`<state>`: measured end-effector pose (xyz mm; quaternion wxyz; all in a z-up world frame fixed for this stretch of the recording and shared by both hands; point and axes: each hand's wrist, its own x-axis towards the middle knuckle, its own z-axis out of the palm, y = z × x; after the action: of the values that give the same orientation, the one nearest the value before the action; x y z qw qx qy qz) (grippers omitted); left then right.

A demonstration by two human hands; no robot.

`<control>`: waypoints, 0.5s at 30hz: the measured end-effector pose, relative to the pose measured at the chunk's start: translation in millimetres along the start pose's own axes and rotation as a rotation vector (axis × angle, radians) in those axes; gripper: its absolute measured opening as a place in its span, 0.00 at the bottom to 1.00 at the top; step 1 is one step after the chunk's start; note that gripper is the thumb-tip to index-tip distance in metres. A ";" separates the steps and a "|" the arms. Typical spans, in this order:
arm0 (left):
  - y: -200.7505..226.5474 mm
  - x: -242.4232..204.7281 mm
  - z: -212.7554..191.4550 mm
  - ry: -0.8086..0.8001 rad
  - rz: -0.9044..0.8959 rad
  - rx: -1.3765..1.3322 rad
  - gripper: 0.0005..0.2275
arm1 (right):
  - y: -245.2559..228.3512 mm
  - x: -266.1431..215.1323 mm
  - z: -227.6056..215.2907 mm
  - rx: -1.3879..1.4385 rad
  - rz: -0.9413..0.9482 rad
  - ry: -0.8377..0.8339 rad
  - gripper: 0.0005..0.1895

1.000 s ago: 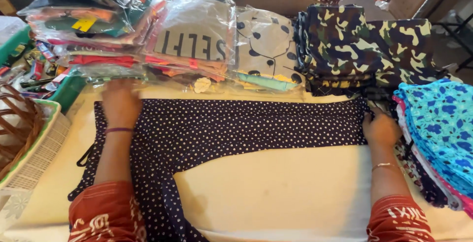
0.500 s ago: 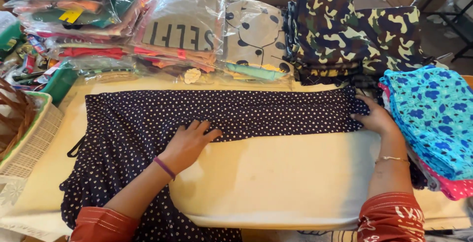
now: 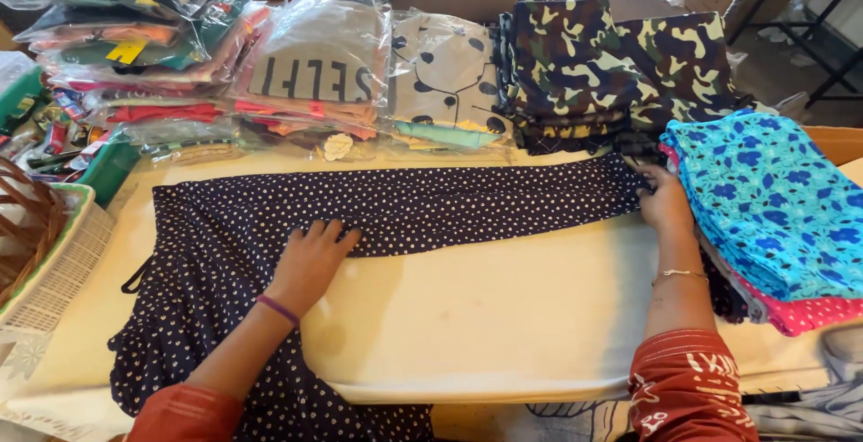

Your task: The recorder folds various items of clothing, including blue patterned leggings and polka-dot leggings, on a flat white table.

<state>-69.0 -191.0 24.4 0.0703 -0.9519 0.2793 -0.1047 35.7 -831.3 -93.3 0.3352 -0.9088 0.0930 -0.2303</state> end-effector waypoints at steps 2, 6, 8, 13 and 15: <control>-2.8 2.3 -3.6 0.087 0.007 0.088 0.16 | 2.2 1.7 -1.7 -0.069 0.018 0.006 0.25; -14.0 -4.1 2.4 0.191 -0.015 -0.107 0.16 | 1.9 2.8 -2.7 -0.034 -0.061 0.002 0.26; -20.3 -8.6 -1.9 0.228 -0.034 -0.196 0.15 | -14.2 -1.0 -8.7 -0.113 0.063 -0.012 0.31; -38.2 -16.3 8.7 0.095 0.031 -0.348 0.15 | -7.8 -3.1 -6.3 -0.214 0.075 -0.040 0.31; -38.3 -14.4 6.8 0.015 0.064 -0.423 0.15 | -10.4 -5.1 -6.2 -0.270 0.091 -0.053 0.29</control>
<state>-59.4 -150.7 22.9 -0.1300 -0.9352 0.3257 -0.0487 28.4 -825.3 -84.2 0.2222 -0.9463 0.1554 -0.1762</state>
